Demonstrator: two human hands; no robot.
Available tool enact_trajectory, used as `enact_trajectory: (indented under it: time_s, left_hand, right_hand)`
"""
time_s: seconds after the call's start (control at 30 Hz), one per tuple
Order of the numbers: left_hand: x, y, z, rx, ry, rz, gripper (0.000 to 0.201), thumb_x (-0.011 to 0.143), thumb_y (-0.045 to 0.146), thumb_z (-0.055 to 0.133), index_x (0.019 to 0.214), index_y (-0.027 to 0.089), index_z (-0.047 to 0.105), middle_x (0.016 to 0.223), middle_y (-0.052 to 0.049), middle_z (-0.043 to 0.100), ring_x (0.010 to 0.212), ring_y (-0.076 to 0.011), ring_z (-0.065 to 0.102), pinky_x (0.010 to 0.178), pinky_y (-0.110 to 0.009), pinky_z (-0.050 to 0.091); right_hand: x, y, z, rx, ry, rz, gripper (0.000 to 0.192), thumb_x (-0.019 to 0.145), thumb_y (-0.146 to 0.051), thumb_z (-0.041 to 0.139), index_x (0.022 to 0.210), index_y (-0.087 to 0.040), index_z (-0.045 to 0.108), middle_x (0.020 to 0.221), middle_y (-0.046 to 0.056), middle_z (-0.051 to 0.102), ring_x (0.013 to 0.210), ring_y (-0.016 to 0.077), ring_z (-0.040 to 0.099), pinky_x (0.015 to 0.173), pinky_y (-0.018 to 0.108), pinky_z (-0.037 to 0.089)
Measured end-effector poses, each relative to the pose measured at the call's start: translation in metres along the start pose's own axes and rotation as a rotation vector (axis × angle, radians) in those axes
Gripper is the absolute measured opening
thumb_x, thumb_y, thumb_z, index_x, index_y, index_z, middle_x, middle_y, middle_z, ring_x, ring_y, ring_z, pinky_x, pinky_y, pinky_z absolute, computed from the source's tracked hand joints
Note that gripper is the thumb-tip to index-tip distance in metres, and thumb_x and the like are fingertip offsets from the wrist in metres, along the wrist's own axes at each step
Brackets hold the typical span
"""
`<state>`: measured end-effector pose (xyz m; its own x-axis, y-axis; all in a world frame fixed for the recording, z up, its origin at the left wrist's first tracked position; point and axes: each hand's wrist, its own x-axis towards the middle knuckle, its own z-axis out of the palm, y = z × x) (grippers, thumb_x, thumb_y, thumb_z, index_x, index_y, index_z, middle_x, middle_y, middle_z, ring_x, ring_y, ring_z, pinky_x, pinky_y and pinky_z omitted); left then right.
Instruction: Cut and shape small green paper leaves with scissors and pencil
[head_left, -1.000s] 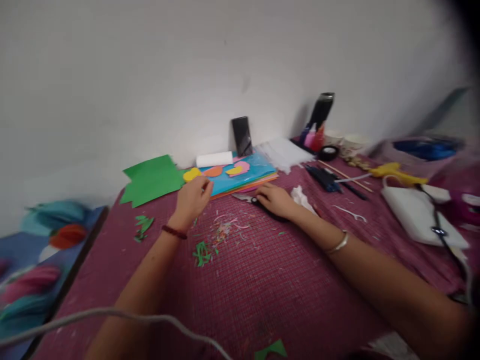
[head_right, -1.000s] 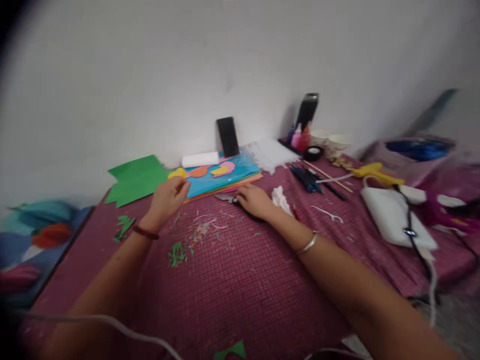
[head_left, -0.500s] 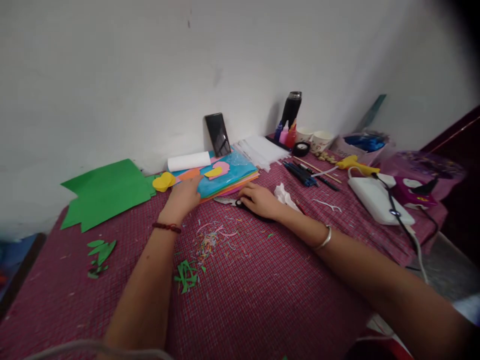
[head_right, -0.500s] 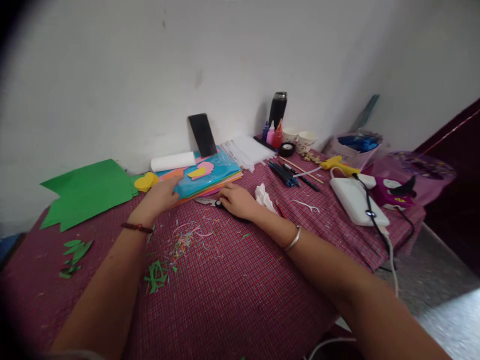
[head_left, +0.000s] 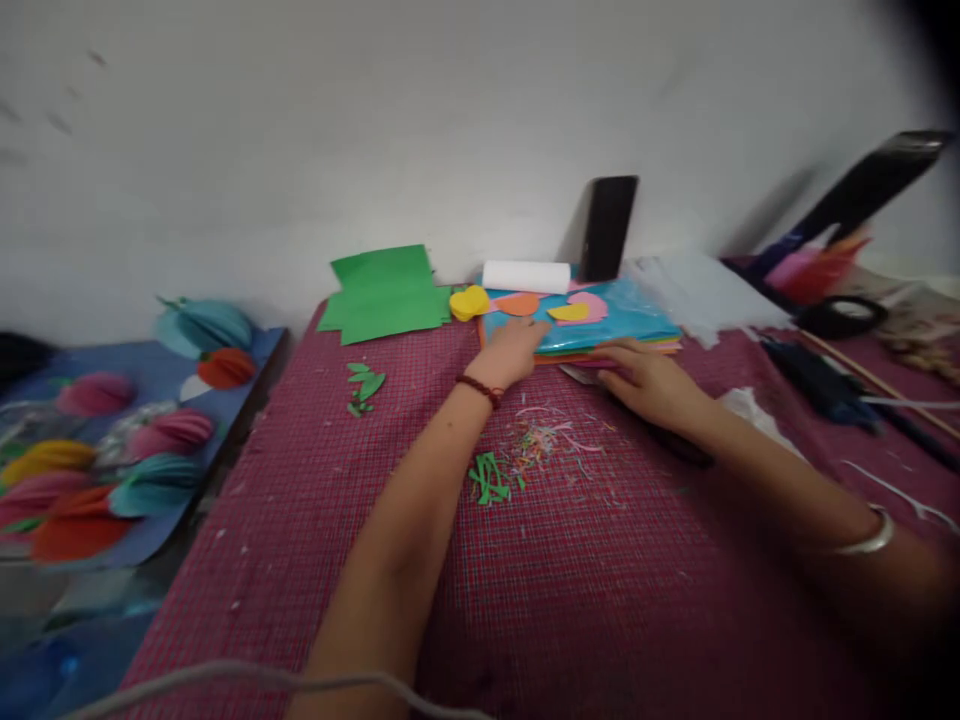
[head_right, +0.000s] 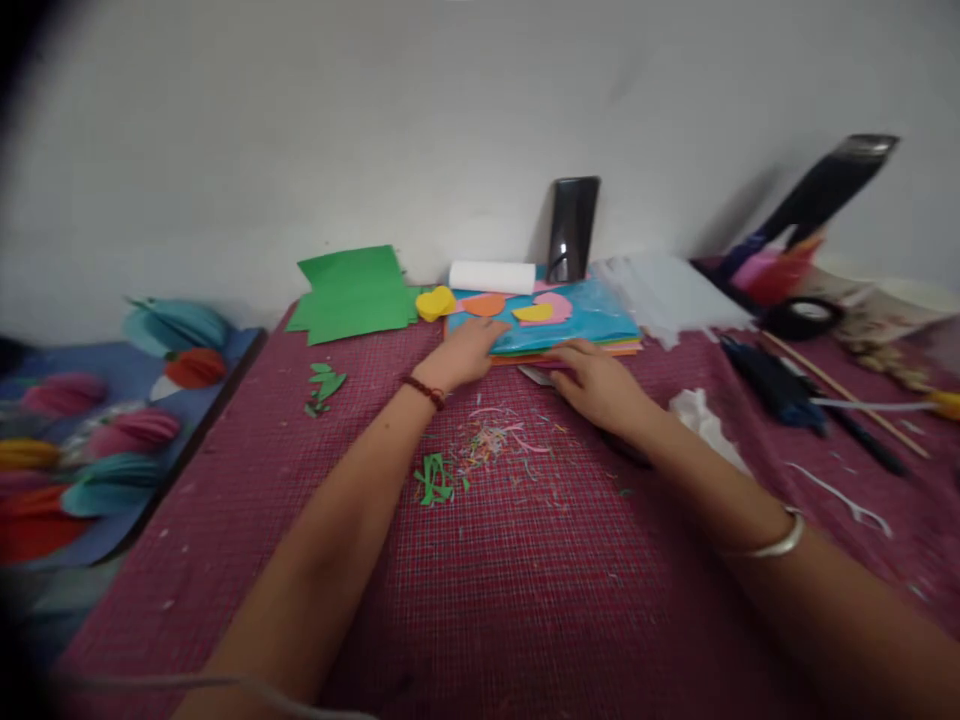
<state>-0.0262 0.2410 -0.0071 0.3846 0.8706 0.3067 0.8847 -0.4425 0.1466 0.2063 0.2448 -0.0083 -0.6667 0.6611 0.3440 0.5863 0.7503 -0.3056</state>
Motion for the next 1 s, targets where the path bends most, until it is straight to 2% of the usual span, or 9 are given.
enact_trajectory:
  time_s: [0.1,0.2,0.3,0.37,0.4,0.53,0.67,0.83,1.0]
  left_hand:
    - [0.0,-0.001,-0.006,0.059,-0.078,-0.076,0.031,0.09,0.033,0.054,0.116,0.016,0.056,0.118,-0.01,0.058,0.099,-0.0206,0.059,0.083,-0.041,0.052]
    - [-0.004,0.004,-0.016,0.079,-0.074,-0.121,0.03,0.091,0.032,0.052,0.115,0.016,0.056,0.115,-0.009,0.059,0.097,-0.0201,0.06,0.082,-0.041,0.052]
    - [-0.007,0.006,-0.022,0.087,-0.014,-0.147,0.041,0.098,0.03,0.025,0.106,0.008,0.059,0.102,-0.006,0.061,0.096,-0.0196,0.061,0.082,-0.036,0.047]
    - [-0.007,0.003,-0.021,0.081,0.018,-0.13,0.056,0.095,0.024,0.005,0.102,0.006,0.058,0.097,-0.004,0.061,0.095,-0.0178,0.059,0.08,-0.032,0.042]
    - [-0.006,0.001,-0.019,0.075,0.026,-0.112,0.056,0.093,0.02,0.004,0.102,0.007,0.058,0.096,-0.003,0.061,0.094,-0.0158,0.059,0.078,-0.03,0.041]
    - [-0.001,-0.008,-0.01,0.035,0.022,-0.017,0.026,0.084,0.007,0.036,0.081,0.015,0.06,0.085,-0.003,0.064,0.081,-0.0126,0.058,0.074,-0.028,0.043]
    - [0.003,-0.017,-0.003,-0.016,0.06,0.081,0.024,0.074,0.003,0.045,0.059,0.017,0.057,0.078,-0.007,0.063,0.081,-0.0191,0.057,0.077,-0.033,0.045]
    - [0.003,-0.03,0.004,0.001,0.172,0.053,0.024,0.076,0.009,0.042,0.064,0.019,0.059,0.082,-0.01,0.061,0.086,-0.0237,0.055,0.081,-0.038,0.045]
    - [-0.001,-0.034,0.006,0.047,0.257,-0.025,0.029,0.079,0.012,0.037,0.084,0.017,0.066,0.099,-0.011,0.064,0.1,-0.0245,0.054,0.093,-0.041,0.043]
  right_hand:
    - [0.008,0.001,0.015,0.002,0.03,-0.036,0.035,0.086,-0.023,0.047,0.116,-0.019,0.062,0.118,0.01,0.062,0.111,0.0259,0.056,0.099,0.045,0.044]
    - [0.006,0.003,0.026,-0.029,0.012,-0.056,0.035,0.088,-0.025,0.046,0.118,-0.018,0.061,0.122,0.011,0.059,0.115,0.0249,0.054,0.101,0.043,0.043]
    - [0.003,0.004,0.029,-0.048,0.02,-0.065,0.035,0.088,-0.026,0.046,0.119,-0.017,0.061,0.123,0.011,0.057,0.115,0.025,0.053,0.102,0.043,0.042]
    - [0.002,0.003,0.028,-0.04,0.047,-0.064,0.034,0.087,-0.025,0.047,0.118,-0.018,0.061,0.125,0.011,0.055,0.116,0.0258,0.052,0.102,0.044,0.042]
    - [0.002,0.002,0.027,-0.033,0.066,-0.05,0.033,0.087,-0.025,0.047,0.116,-0.018,0.062,0.124,0.011,0.054,0.116,0.0261,0.052,0.101,0.044,0.042]
    - [0.0,-0.007,0.022,0.0,0.139,0.072,0.026,0.085,-0.019,0.047,0.103,-0.018,0.066,0.106,0.012,0.057,0.104,0.0257,0.055,0.095,0.04,0.045]
    - [0.001,-0.011,0.02,0.061,0.148,0.075,0.027,0.083,-0.011,0.048,0.103,-0.015,0.065,0.107,0.011,0.059,0.103,0.0226,0.054,0.094,0.036,0.044]
    - [0.004,-0.005,0.024,0.046,0.122,0.059,0.031,0.082,-0.008,0.047,0.106,-0.016,0.065,0.114,0.01,0.058,0.107,0.0199,0.052,0.095,0.035,0.041]
    - [0.003,-0.007,0.025,0.011,0.085,0.021,0.032,0.084,-0.009,0.046,0.11,-0.015,0.065,0.117,0.009,0.06,0.108,0.0197,0.053,0.097,0.035,0.039]
